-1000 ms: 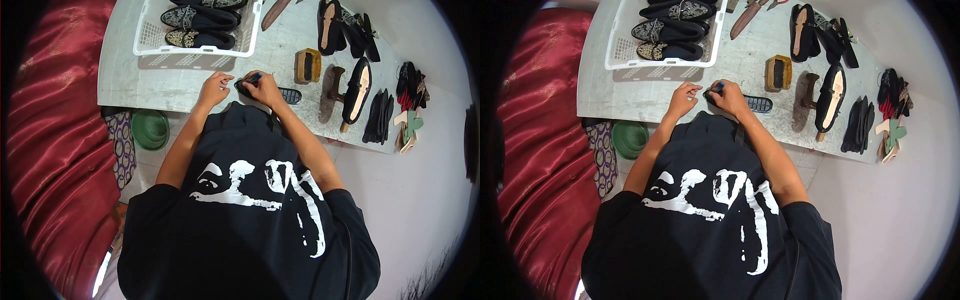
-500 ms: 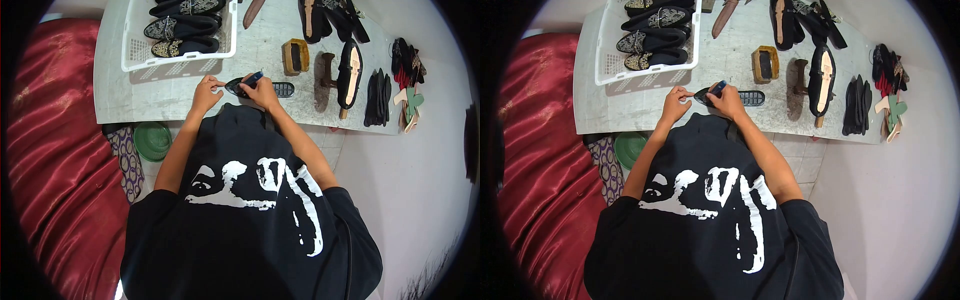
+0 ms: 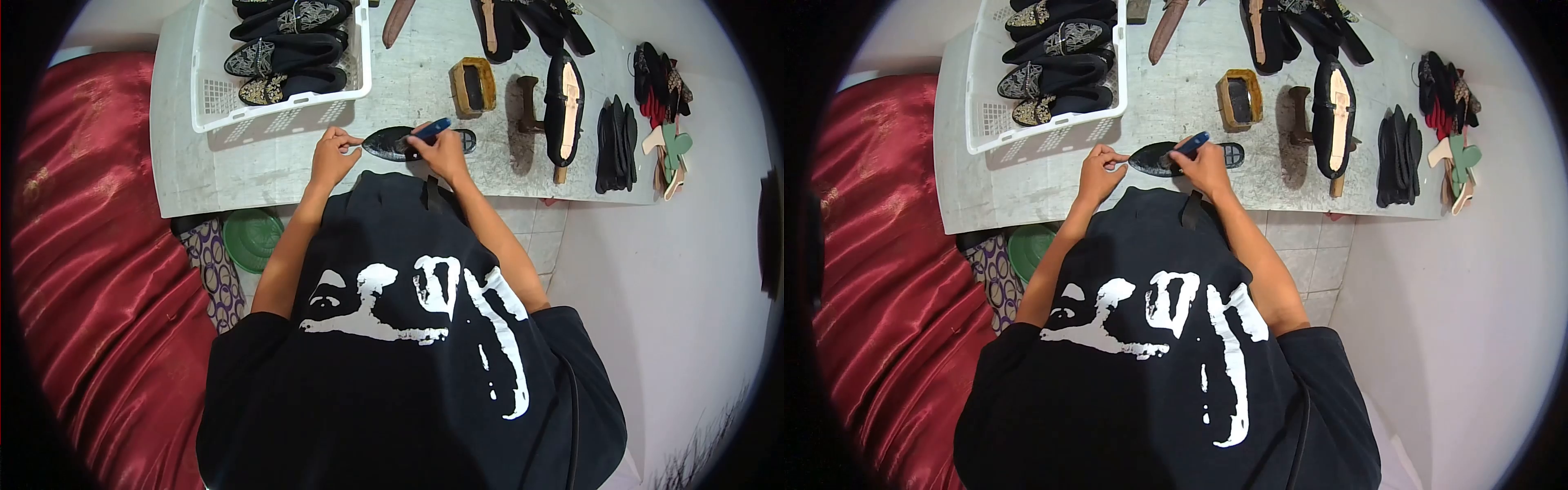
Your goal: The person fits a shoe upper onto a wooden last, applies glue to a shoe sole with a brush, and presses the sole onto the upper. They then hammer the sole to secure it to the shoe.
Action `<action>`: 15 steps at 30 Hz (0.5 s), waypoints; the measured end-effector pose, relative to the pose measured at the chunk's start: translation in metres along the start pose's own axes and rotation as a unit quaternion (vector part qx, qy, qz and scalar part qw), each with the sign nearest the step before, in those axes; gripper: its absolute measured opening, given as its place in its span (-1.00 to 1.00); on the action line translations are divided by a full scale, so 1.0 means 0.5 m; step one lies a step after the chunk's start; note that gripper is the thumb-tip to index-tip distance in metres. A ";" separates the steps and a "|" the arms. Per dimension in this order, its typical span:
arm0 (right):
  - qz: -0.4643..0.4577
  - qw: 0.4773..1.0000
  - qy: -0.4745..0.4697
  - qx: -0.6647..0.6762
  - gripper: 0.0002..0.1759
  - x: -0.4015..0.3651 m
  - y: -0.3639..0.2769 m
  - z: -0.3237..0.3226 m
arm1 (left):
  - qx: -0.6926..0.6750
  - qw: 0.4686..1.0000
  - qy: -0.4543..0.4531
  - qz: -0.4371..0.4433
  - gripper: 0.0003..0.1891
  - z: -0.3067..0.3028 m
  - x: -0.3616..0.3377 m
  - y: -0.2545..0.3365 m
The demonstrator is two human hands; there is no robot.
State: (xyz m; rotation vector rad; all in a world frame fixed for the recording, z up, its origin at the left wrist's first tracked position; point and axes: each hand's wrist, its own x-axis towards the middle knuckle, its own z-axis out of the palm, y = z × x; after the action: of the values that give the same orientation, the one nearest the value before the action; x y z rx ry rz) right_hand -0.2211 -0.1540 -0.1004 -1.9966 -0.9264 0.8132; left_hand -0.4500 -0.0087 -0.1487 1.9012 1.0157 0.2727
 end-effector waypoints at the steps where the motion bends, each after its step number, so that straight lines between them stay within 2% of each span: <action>1: 0.005 1.000 0.024 0.003 -0.82 0.004 0.007 -0.006 | -0.005 1.000 0.005 0.008 -0.78 0.002 0.001 -0.004; 4: 0.010 0.996 0.076 -0.040 -0.81 0.019 0.021 -0.026 | -0.008 1.000 0.006 0.011 -0.78 0.001 -0.006 -0.006; 7: -0.059 0.996 0.068 -0.025 -0.81 0.018 0.018 -0.015 | 0.003 1.000 -0.002 0.007 -0.79 -0.002 0.001 -0.004; 11: -0.038 0.996 -0.061 0.058 -0.82 0.001 -0.020 0.029 | 0.007 1.000 -0.006 0.000 -0.79 -0.002 0.000 -0.004; 14: -0.060 0.992 -0.112 0.000 -0.83 0.005 -0.024 0.026 | 0.004 1.000 0.000 0.003 -0.79 0.002 0.000 -0.009; 15: -0.049 0.996 -0.075 0.027 -0.82 0.007 -0.006 0.024 | 0.001 1.000 0.005 0.012 -0.80 0.004 0.000 -0.012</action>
State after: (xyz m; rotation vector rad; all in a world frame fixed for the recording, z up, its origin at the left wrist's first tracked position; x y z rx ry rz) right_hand -0.2298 -0.1452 -0.1047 -1.8477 -1.0679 0.9326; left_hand -0.4521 -0.0086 -0.1547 1.9167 1.0014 0.2940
